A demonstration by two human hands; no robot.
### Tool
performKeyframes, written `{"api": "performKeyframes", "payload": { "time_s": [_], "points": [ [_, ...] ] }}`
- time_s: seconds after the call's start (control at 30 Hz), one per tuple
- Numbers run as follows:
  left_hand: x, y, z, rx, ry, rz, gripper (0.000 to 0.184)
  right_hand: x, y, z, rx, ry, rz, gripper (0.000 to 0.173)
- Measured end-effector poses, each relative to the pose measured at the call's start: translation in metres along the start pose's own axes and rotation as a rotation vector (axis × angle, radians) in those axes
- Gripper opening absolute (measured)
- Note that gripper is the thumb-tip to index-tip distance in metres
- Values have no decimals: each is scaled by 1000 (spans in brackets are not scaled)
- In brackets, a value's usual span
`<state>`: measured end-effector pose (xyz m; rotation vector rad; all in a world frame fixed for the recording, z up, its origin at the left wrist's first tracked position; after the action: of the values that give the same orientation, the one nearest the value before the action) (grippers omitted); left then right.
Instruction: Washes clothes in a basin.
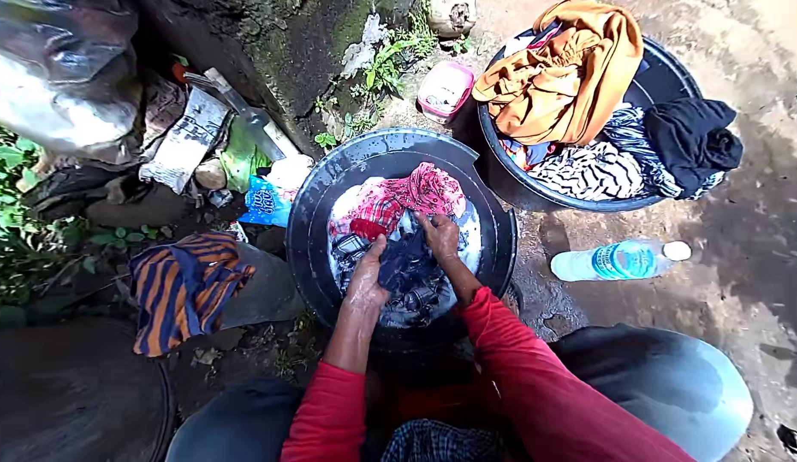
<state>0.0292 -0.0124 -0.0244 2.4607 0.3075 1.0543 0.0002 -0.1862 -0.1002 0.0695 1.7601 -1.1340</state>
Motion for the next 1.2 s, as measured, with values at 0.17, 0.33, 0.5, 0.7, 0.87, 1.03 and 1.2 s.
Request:
{"api": "performKeyframes", "payload": {
  "time_s": [0.17,0.33,0.5,0.7,0.87,1.03,1.2],
  "points": [
    [-30,-27,96,78,276,1100,52,45,4,24,-126,-59,-353,41],
    [-112,-28,145,-124,168,1826,50,84,87,-4,-603,-56,-661,57],
    [-142,-43,163,-198,156,1790,42,109,123,-9,-548,14,-460,58],
    [-147,-53,157,-222,-91,1615,48,102,78,-61,-933,235,-471,49],
    [-104,-26,119,-370,-22,1725,44,57,68,-7,-880,138,-606,51],
    [-5,10,67,-203,143,659,53,17,35,7,-578,-302,268,75],
    [89,8,-19,-542,348,-122,46,40,35,14,-632,-231,89,33]
  ]
}}
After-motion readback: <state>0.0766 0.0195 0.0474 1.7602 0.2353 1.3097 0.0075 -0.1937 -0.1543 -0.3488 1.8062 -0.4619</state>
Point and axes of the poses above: each hand's wrist, its own z-axis towards the middle knuckle, its own y-axis out of the palm, x = y × z, the point moved 4 cm from there along z, towards the middle knuckle, and after that the axes turned 11 degrees about -z, right-handed, at the moved point
